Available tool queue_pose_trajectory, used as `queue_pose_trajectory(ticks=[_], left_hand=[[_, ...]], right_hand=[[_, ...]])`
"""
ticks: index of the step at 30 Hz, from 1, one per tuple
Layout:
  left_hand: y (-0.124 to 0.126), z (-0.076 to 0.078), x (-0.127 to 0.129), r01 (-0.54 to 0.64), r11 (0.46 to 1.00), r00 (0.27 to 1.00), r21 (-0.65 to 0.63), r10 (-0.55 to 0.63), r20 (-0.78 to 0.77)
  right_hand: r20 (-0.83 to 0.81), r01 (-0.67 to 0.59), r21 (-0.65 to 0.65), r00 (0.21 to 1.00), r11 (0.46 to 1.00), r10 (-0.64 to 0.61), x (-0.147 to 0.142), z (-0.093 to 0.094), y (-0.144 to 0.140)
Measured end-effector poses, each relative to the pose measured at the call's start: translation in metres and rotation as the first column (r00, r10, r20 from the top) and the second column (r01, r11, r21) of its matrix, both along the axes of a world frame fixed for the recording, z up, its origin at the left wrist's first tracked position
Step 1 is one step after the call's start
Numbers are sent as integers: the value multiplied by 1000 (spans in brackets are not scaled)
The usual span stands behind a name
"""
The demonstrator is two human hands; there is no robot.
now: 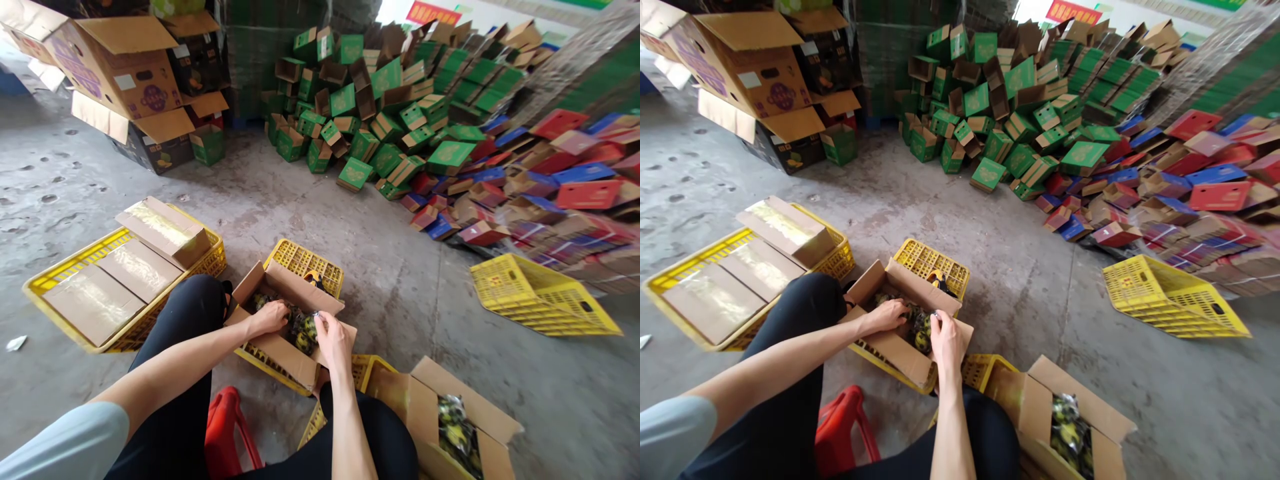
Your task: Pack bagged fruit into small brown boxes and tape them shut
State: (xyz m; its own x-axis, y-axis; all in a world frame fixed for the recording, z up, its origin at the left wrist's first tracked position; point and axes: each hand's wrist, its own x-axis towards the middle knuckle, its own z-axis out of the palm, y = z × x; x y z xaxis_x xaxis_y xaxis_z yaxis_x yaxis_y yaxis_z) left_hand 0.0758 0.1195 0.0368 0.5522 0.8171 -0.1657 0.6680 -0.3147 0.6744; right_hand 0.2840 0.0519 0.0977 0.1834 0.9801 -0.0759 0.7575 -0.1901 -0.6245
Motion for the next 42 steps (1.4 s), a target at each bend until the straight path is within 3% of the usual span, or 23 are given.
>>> queue_pose_trajectory(ticks=[7, 12, 17, 20, 23, 27, 30, 35, 39, 42], left_hand=[[5, 13, 0, -46, 998, 999, 39, 45, 25], [13, 38, -2, -101, 994, 971, 32, 92, 222], [17, 55, -6, -101, 972, 813, -210, 203, 546], [16, 61, -6, -32, 941, 703, -337, 261, 662], [16, 62, -4, -2, 900, 590, -436, 353, 726], [15, 58, -2, -1, 824, 469, -567, 501, 728], [12, 54, -1, 20, 779, 483, -626, 541, 689], [5, 52, 1, 133, 690, 586, -712, 524, 618], [3, 55, -1, 235, 664, 608, -710, 470, 640], [2, 59, -3, 256, 674, 592, -692, 457, 664]], right_hand=[[17, -14, 68, 1000, 998, 13, 0, 0, 1], [-171, 34, 68, 985, 997, -22, 1, -5, 3], [-440, 194, -28, 878, 981, -187, 4, -15, 8], [-636, 272, -149, 710, 951, -303, 4, -14, 8], [-761, 281, -206, 557, 937, -334, 2, -6, 6], [-787, 277, -175, 537, 945, -304, -2, 6, 4], [-786, 279, -130, 556, 951, -270, -4, 8, 5], [-761, 224, -63, 620, 973, -192, -5, 6, 7], [-765, 213, -53, 619, 976, -177, -5, 7, 7], [-771, 209, -59, 612, 976, -178, -5, 9, 7]])
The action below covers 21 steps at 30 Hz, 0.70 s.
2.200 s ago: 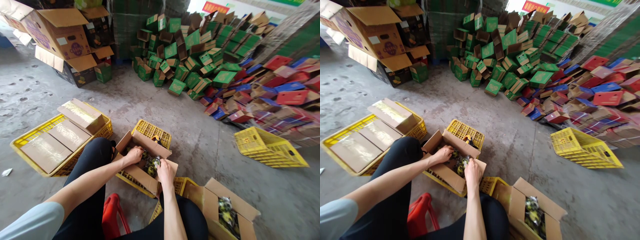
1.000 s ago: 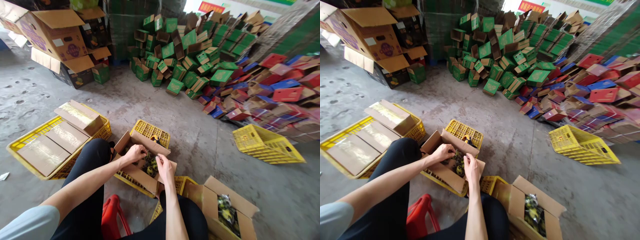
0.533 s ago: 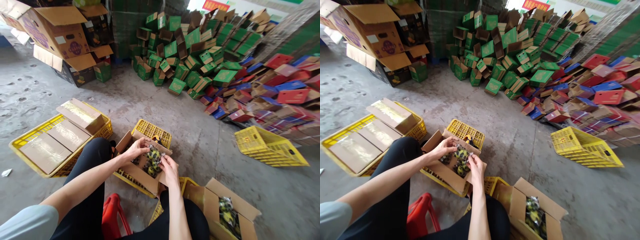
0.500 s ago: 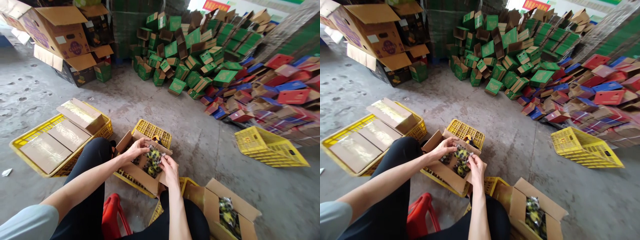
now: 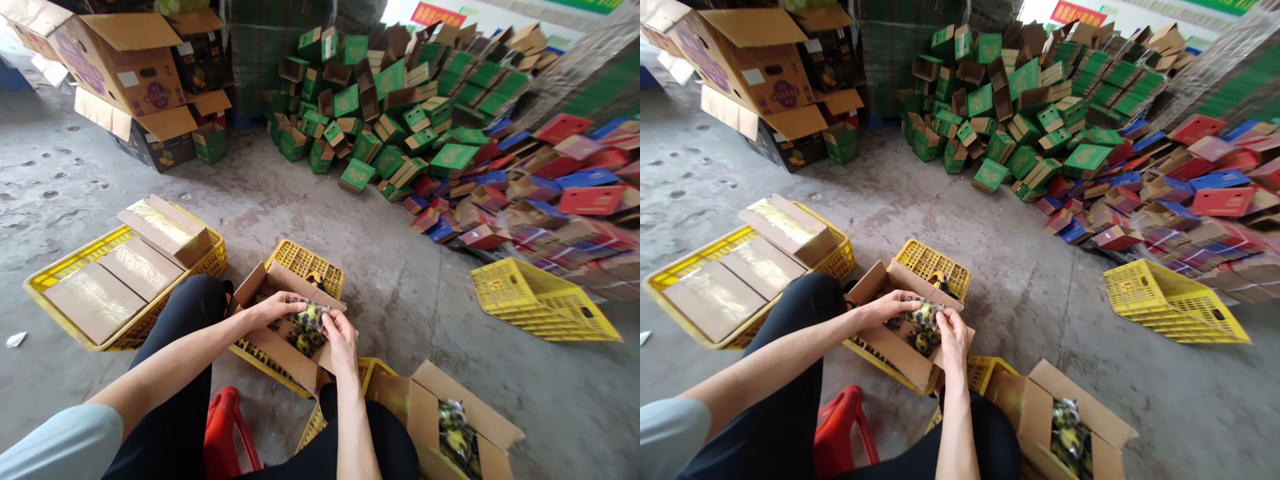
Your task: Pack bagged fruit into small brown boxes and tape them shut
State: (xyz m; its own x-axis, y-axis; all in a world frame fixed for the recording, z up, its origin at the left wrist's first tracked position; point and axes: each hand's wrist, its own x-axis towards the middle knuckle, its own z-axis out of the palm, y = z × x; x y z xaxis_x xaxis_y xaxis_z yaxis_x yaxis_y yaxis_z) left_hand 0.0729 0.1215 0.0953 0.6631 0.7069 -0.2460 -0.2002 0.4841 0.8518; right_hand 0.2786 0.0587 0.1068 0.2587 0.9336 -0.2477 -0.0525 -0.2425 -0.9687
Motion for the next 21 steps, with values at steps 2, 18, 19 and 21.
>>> queue_pose_trajectory(ticks=[2, 18, 19, 21], left_hand=[[0, 1, -1, -39, 999, 999, 23, 40, -25], [1, 0, 9, -101, 991, 994, -91, 104, 35], [2, 0, 9, -104, 989, 992, -108, 110, 55], [2, -1, 8, -117, 985, 990, -130, 126, 66]], right_hand=[[-11, -2, -6, 1000, 1000, 2, -1, 1, 0], [-17, 195, -5, 981, 981, -195, 6, -1, -1], [-30, 217, -7, 976, 976, -217, 7, 0, -1], [-53, 253, -12, 966, 967, -253, 7, 2, -2]])
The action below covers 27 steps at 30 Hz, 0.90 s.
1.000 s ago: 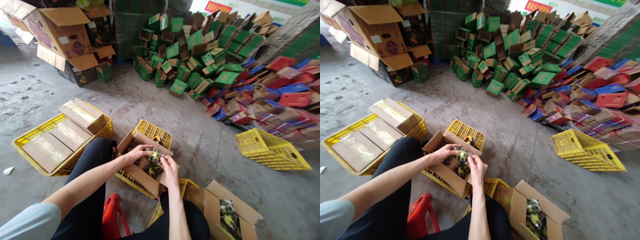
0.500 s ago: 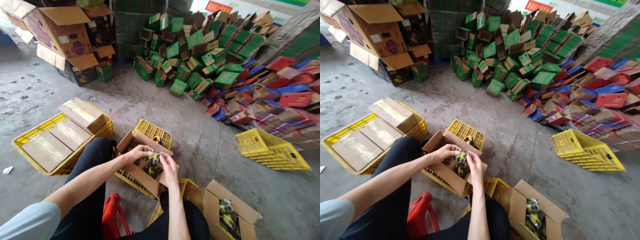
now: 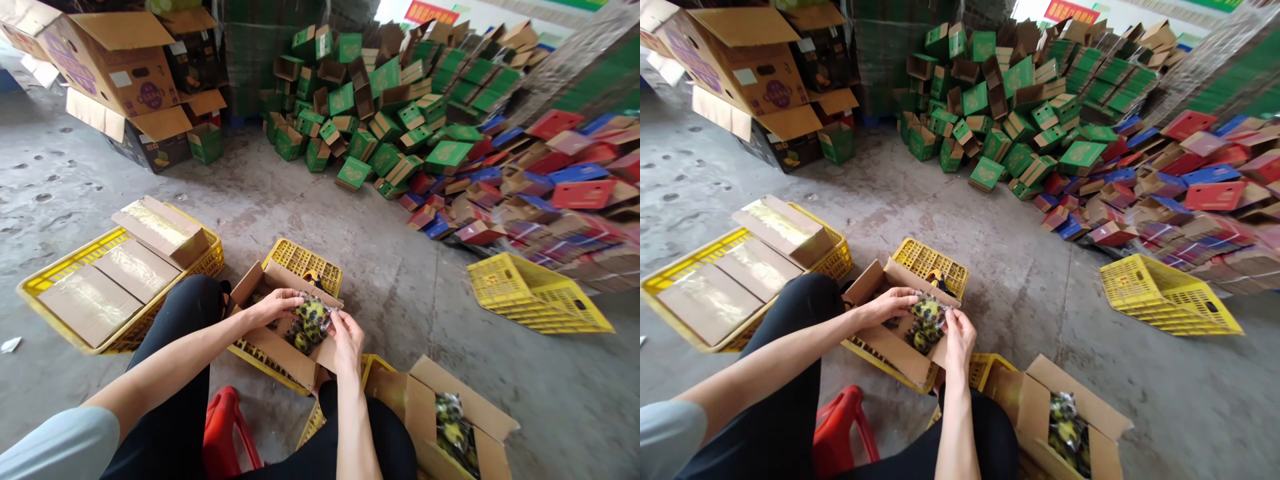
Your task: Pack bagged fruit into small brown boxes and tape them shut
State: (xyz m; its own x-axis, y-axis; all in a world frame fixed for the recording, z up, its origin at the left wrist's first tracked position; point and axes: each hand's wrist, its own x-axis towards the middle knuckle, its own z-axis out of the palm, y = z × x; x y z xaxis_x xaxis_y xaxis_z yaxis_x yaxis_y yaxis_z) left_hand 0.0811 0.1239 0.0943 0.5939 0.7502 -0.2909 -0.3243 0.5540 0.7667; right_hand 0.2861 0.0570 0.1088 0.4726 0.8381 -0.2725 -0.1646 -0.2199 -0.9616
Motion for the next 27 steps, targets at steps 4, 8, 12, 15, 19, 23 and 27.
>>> queue_pose_trajectory(ticks=[4, 8, 12, 15, 19, 23, 27], left_hand=[[1, -3, -2, -25, 1000, 1000, 14, 25, -5], [1, -6, -2, -18, 998, 1000, 56, 18, 3], [2, -8, 0, -88, 996, 996, 23, 89, -24], [2, -7, -1, -147, 989, 988, -24, 146, -42], [1, -2, -3, -165, 986, 984, -33, 162, -80], [-1, -2, -4, -128, 992, 986, -13, 126, -104], [-2, -8, -4, 17, 999, 999, -51, -19, -42]], right_hand=[[-27, 50, -13, 998, 999, -51, 1, 1, 0], [6, 58, -23, 998, 998, -58, 2, 3, 0], [126, -52, -8, 991, 999, 53, 0, 8, 0], [165, -125, -10, 978, 992, 125, -3, 12, 1], [153, -177, -14, 972, 984, 177, -5, 13, 2], [126, -166, 4, 978, 986, 164, -5, 9, 2], [64, -106, -9, 992, 994, 107, -5, 9, 0]])
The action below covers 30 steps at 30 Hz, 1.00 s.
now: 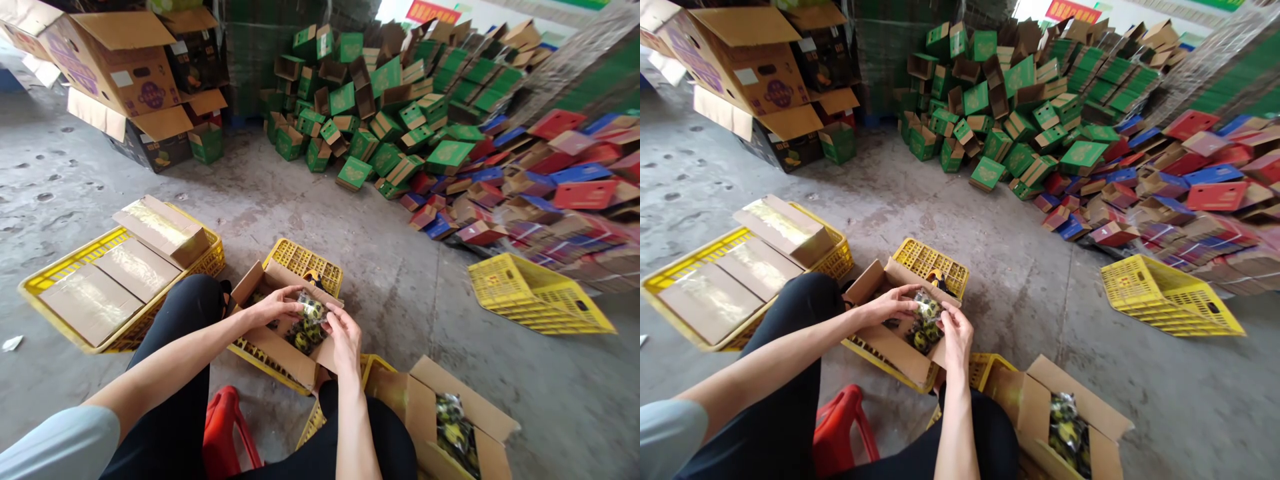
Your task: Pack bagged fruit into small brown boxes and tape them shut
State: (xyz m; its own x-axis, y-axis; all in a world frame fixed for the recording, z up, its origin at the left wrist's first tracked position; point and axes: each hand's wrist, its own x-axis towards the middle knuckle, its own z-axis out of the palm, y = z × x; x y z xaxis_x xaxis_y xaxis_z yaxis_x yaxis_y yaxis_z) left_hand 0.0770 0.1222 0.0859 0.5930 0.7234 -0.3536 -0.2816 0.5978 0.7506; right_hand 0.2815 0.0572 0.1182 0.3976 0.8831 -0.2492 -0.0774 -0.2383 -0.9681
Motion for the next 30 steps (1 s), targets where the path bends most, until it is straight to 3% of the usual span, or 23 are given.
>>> queue_pose_trajectory(ticks=[8, 16, 22, 26, 30], left_hand=[[1, -8, -1, 71, 997, 996, -13, -70, 47], [1, 3, -2, 46, 999, 999, 19, -46, -10], [5, 4, 1, 40, 999, 998, -12, -40, -45], [4, 3, 2, 54, 997, 998, -55, -55, -12], [1, 5, 2, 58, 998, 998, -23, -57, 37]], right_hand=[[-33, -3, 2, 999, 1000, 4, 1, 5, -2], [-118, 1, 2, 993, 1000, -1, 2, -1, 1], [112, -46, 12, 993, 999, 45, 4, -9, 4], [359, 3, 101, 932, 995, -39, 9, -9, 4], [325, 23, 108, 944, 994, -57, 9, -9, 3]])
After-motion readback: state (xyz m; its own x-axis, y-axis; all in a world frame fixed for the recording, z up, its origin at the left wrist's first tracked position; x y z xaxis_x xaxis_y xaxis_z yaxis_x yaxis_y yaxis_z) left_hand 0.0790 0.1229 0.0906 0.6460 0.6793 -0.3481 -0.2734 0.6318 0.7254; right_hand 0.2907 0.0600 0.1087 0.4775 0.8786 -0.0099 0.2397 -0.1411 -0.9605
